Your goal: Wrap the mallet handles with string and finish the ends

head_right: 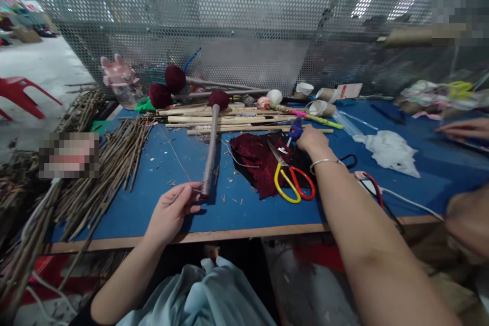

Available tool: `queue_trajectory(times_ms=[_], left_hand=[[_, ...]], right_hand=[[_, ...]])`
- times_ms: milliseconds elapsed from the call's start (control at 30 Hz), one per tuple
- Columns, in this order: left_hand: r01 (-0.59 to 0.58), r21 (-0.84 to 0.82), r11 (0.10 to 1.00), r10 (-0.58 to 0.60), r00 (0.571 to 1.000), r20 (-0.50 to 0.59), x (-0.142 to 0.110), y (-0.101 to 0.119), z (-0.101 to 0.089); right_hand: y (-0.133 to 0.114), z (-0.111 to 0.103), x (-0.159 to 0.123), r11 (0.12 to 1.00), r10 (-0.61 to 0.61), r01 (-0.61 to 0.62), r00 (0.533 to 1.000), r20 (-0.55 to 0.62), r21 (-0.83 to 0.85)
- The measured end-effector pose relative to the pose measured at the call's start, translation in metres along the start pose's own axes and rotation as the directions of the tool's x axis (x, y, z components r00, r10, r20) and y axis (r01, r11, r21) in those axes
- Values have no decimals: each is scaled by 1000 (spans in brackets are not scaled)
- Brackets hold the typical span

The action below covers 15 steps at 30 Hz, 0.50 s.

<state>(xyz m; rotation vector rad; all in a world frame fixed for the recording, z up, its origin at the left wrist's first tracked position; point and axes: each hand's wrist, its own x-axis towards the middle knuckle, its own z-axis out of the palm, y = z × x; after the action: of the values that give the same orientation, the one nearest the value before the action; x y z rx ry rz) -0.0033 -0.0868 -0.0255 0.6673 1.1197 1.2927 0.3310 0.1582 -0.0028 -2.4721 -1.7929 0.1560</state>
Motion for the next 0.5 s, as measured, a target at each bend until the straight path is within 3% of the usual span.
queue_trajectory(times_ms=[167,300,500], left_hand=[[13,18,1000,-13,1000,-2,-1,1,0],[9,33,999,-10,1000,20,-1,1,-1],[71,-156,985,-47,987,151,3,1,1]], right_hand=[[-6,-19,-20,999,-25,20,989,-148,-33],[-11,-27,-40,985,-169,172,952,-257,-11],[-29,-2,-63,973,-225,230,966,-125,28]])
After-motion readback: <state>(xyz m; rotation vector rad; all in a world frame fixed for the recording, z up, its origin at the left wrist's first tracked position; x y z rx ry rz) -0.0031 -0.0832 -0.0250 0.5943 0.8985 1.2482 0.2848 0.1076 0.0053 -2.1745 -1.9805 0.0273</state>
